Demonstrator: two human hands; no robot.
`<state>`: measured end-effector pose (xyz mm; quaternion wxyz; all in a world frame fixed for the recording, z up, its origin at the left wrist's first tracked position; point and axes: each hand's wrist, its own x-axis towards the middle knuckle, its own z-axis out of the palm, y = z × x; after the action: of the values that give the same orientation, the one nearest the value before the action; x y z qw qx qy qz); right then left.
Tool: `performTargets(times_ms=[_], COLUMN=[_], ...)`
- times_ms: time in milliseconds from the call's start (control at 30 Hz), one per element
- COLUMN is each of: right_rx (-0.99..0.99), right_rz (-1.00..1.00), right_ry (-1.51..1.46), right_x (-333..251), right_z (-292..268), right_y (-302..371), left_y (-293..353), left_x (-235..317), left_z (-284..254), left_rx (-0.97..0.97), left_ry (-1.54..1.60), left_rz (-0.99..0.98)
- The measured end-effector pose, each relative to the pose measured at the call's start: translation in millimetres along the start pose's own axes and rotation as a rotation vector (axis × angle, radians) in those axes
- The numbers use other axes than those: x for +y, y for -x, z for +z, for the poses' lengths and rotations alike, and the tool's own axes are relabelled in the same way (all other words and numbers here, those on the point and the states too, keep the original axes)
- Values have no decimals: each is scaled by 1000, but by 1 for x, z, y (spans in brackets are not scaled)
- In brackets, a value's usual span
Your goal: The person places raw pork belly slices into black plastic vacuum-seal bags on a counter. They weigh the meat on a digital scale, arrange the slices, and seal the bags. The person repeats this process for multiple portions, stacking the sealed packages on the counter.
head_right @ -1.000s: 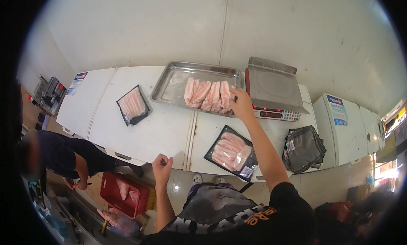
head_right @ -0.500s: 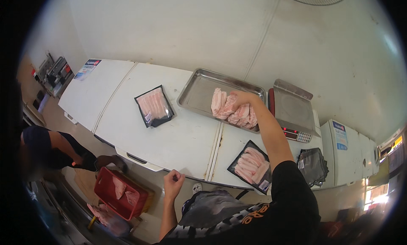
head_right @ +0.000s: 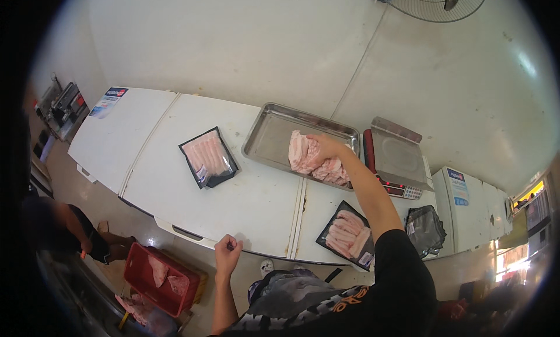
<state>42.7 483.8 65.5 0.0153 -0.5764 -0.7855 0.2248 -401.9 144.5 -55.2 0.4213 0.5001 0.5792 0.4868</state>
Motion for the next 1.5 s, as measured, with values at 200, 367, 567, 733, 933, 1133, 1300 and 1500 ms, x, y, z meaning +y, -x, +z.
performTargets(times_ms=[200, 367, 567, 733, 933, 1133, 1300, 1500], right_rx=[358, 552, 479, 650, 957, 1373, 810, 333], right_rz=[-243, -79, -75, 200, 581, 170, 471, 660], right_ry=[-390, -807, -1668, -1225, 245, -95, -278, -686], right_x=[-13, -7, 114, 242, 244, 124, 78, 95], right_z=[17, 35, -21, -82, -6, 19, 110, 160], right_y=[15, 58, 156, 214, 184, 283, 391, 435], left_y=[-21, -20, -11, -6, -6, -1, 15, 63], left_x=[10, 6, 5, 9, -4, -23, -13, 12], left_z=[22, 43, 61, 72, 96, 104, 125, 205], left_rx=[-110, -217, -334, -321, -54, 64, -221, -1188], left_ry=[89, 77, 89, 16, -57, -271, -91, 71], left_rz=[-1, -7, 9, 26, 65, 287, 18, -447])
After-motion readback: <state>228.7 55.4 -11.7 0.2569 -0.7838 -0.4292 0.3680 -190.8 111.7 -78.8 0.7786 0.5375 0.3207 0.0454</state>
